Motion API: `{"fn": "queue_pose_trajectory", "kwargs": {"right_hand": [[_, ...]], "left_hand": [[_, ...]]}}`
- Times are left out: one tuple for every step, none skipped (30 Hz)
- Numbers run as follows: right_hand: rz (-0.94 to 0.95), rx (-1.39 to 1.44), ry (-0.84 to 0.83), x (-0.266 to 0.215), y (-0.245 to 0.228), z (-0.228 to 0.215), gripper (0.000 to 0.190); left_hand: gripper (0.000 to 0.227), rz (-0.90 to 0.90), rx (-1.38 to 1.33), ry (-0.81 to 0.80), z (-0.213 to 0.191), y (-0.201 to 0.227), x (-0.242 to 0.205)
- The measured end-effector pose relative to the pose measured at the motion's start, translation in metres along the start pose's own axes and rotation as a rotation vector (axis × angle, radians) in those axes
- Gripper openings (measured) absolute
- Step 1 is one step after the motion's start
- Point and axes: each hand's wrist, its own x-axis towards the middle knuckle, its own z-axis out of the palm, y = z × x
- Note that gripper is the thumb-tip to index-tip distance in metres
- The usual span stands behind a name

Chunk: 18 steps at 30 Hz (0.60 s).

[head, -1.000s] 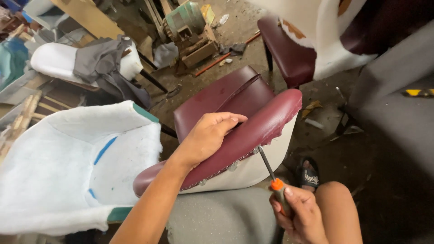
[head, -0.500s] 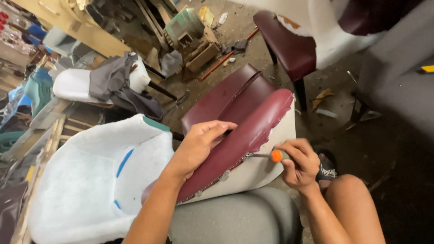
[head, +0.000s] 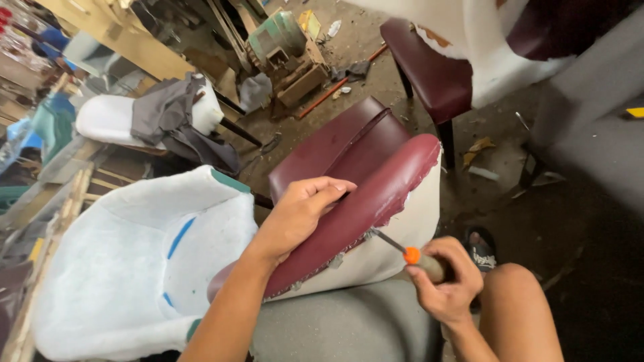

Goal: The person uses a screwdriver to pry and remove the maroon upholstery from the armrest of a chair. They work along the edge of the armrest, detaching the fabric from the underlying structure.

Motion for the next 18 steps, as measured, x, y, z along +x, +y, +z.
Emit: {"fn": "queue_pose_trajectory", "kwargs": {"right_hand": [[-0.179,-0.174,0.144,0.001,-0.006,0.007,0.029],[-0.357,-0.347,0.287,0.003,-0.013,0.013,0.04],[-0.358,-0.343,0.286,0.001,-0.012,0.014,0.04],[-0.312,-0.324,0.226,-0.001,-0.011,0.015,0.039],[-0.263,-0.303,0.167,-0.003,-0.011,0.017,0.04],[-0.261,-0.296,0.165,-0.004,-0.006,0.016,0.04],[-0.031,-0.119,-0.032,-0.004,-0.002,0.013,0.056],[0.201,0.058,-0.226,-0.003,0.003,0.01,0.074],[0.205,0.057,-0.228,-0.004,0.019,0.013,0.074],[0.422,0.599,-0.441,-0.004,0.035,0.016,0.064],[0.63,1.15,-0.636,-0.003,0.05,0.021,0.054],[0.629,1.151,-0.633,-0.009,0.052,0.024,0.054],[0.741,1.372,-0.83,-0.009,0.055,0.027,0.056],[0.85,1.589,-1.034,-0.01,0.059,0.031,0.061],[0.856,1.588,-1.035,-0.013,0.058,0.024,0.061],[0.73,1.349,-0.845,-0.017,0.058,0.017,0.057],[0.593,1.109,-0.661,-0.019,0.059,0.009,0.058],[0.595,1.104,-0.664,-0.011,0.041,0.005,0.058]], "left_hand": [[0.039,-0.015,0.024,0.01,0.0,0.001,-0.002],[0.038,-0.03,0.049,0.019,0.0,0.003,-0.004],[0.038,-0.03,0.049,0.024,0.0,0.002,-0.003],[0.039,-0.009,0.065,0.022,0.001,0.002,-0.003],[0.039,0.007,0.083,0.021,0.0,0.002,-0.004],[0.039,0.003,0.085,0.026,0.0,0.003,-0.005],[0.04,-0.004,0.09,0.028,0.0,0.004,-0.005],[0.04,-0.012,0.095,0.029,0.001,0.005,-0.005],[0.04,-0.015,0.093,0.028,0.001,0.004,-0.005],[0.04,-0.008,0.095,0.029,0.001,0.005,-0.006],[0.041,0.002,0.102,0.029,0.0,0.007,-0.005],[0.041,0.002,0.104,0.027,0.001,0.005,-0.006],[0.039,-0.003,0.074,0.019,0.0,0.005,-0.006],[0.038,-0.008,0.043,0.011,-0.001,0.004,-0.005],[0.038,-0.01,0.038,0.011,-0.001,0.005,-0.007],[0.039,-0.015,0.067,0.013,-0.001,0.006,-0.008],[0.039,-0.015,0.095,0.014,-0.001,0.007,-0.008],[0.039,-0.013,0.09,0.014,-0.002,0.009,-0.009]]}}
